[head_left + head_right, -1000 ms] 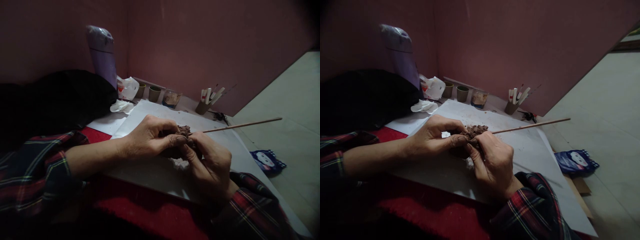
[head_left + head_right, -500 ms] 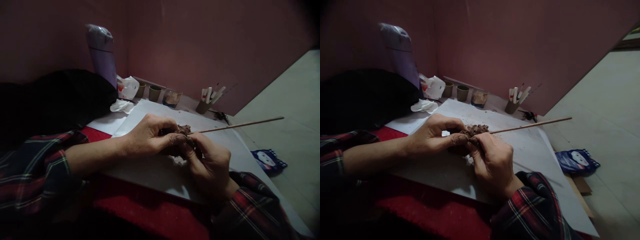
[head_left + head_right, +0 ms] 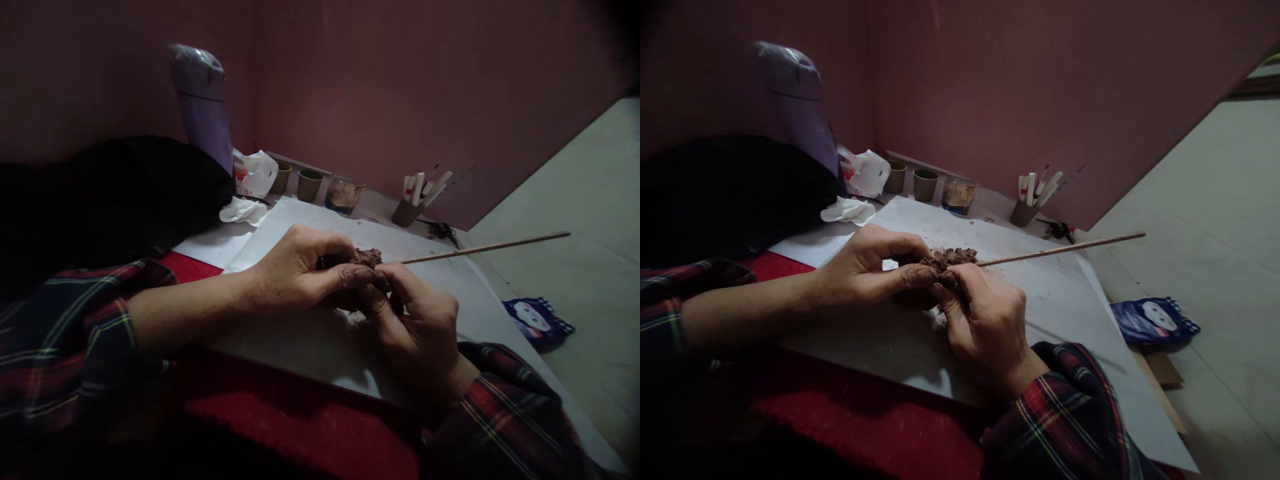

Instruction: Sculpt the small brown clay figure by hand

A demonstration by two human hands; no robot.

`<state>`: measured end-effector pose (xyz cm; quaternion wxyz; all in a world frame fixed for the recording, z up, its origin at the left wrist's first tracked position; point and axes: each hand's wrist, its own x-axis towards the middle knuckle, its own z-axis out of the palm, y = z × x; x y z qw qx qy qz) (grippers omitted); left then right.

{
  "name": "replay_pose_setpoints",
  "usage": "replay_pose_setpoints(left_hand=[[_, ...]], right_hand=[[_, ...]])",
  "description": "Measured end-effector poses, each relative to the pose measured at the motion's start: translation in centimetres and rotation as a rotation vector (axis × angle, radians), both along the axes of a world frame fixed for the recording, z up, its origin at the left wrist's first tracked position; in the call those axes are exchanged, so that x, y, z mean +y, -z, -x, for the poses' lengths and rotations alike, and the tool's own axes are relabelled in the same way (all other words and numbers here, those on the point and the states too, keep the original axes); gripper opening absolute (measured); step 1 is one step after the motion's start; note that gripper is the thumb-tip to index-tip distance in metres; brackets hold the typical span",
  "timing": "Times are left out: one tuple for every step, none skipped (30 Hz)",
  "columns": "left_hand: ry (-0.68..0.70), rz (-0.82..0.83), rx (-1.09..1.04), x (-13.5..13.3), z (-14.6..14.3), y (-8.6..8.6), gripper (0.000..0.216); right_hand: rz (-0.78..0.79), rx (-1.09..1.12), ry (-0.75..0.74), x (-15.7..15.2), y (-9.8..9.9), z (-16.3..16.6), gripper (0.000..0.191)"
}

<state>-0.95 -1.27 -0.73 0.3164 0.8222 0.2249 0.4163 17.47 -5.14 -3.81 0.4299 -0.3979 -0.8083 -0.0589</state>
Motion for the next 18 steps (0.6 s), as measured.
replay_pose_setpoints(left_hand=[[0.0,-0.006,0.003,0.0,0.01,-0.01,0.023],[-0.001,-0.013,0.006,0.01,0.02,-0.01,0.023],[-0.002,-0.016,0.011,0.03,0.04,-0.01,0.023],[-0.002,-0.018,0.016,0.05,0.05,0.0,0.023],[-0.002,-0.021,0.02,0.07,0.07,0.02,0.024],[-0.004,-0.025,0.027,0.1,0.09,0.03,0.024],[-0.008,-0.03,0.037,0.12,0.11,0.04,0.024],[-0.012,-0.037,0.047,0.15,0.12,0.05,0.025],[-0.017,-0.044,0.055,0.17,0.12,0.06,0.026],[-0.022,-0.049,0.061,0.18,0.13,0.06,0.026],[-0.025,-0.052,0.064,0.19,0.12,0.06,0.027],[-0.024,-0.054,0.064,0.19,0.11,0.05,0.027],[-0.022,-0.054,0.062,0.19,0.1,0.05,0.027],[-0.02,-0.053,0.06,0.18,0.09,0.04,0.026],[-0.02,-0.05,0.061,0.18,0.08,0.03,0.026],[-0.02,-0.048,0.066,0.18,0.08,0.02,0.027],[-0.022,-0.048,0.073,0.18,0.08,0.02,0.027],[-0.026,-0.049,0.082,0.19,0.09,0.02,0.027]], right_hand=[[-0.001,-0.001,-0.001,0.0,0.0,-0.03,0.012],[-0.002,-0.004,0.001,0.01,0.0,-0.06,0.012],[-0.004,-0.008,0.004,0.03,-0.01,-0.08,0.011],[-0.008,-0.012,0.006,0.06,-0.01,-0.09,0.011],[-0.011,-0.015,0.007,0.09,0.0,-0.1,0.011],[-0.014,-0.017,0.008,0.13,0.01,-0.09,0.011],[-0.015,-0.019,0.008,0.16,0.03,-0.08,0.012],[-0.016,-0.021,0.007,0.18,0.04,-0.05,0.012],[-0.015,-0.022,0.008,0.18,0.04,-0.03,0.012],[-0.012,-0.025,0.01,0.17,0.04,-0.01,0.012],[-0.01,-0.027,0.011,0.16,0.04,0.0,0.012],[-0.01,-0.029,0.012,0.13,0.03,0.0,0.012],[-0.011,-0.03,0.011,0.11,0.03,-0.01,0.012],[-0.014,-0.031,0.009,0.09,0.03,-0.02,0.012],[-0.016,-0.032,0.008,0.09,0.04,-0.04,0.012],[-0.019,-0.033,0.011,0.09,0.04,-0.05,0.012],[-0.023,-0.035,0.015,0.09,0.05,-0.05,0.012],[-0.027,-0.039,0.019,0.1,0.05,-0.04,0.012]])
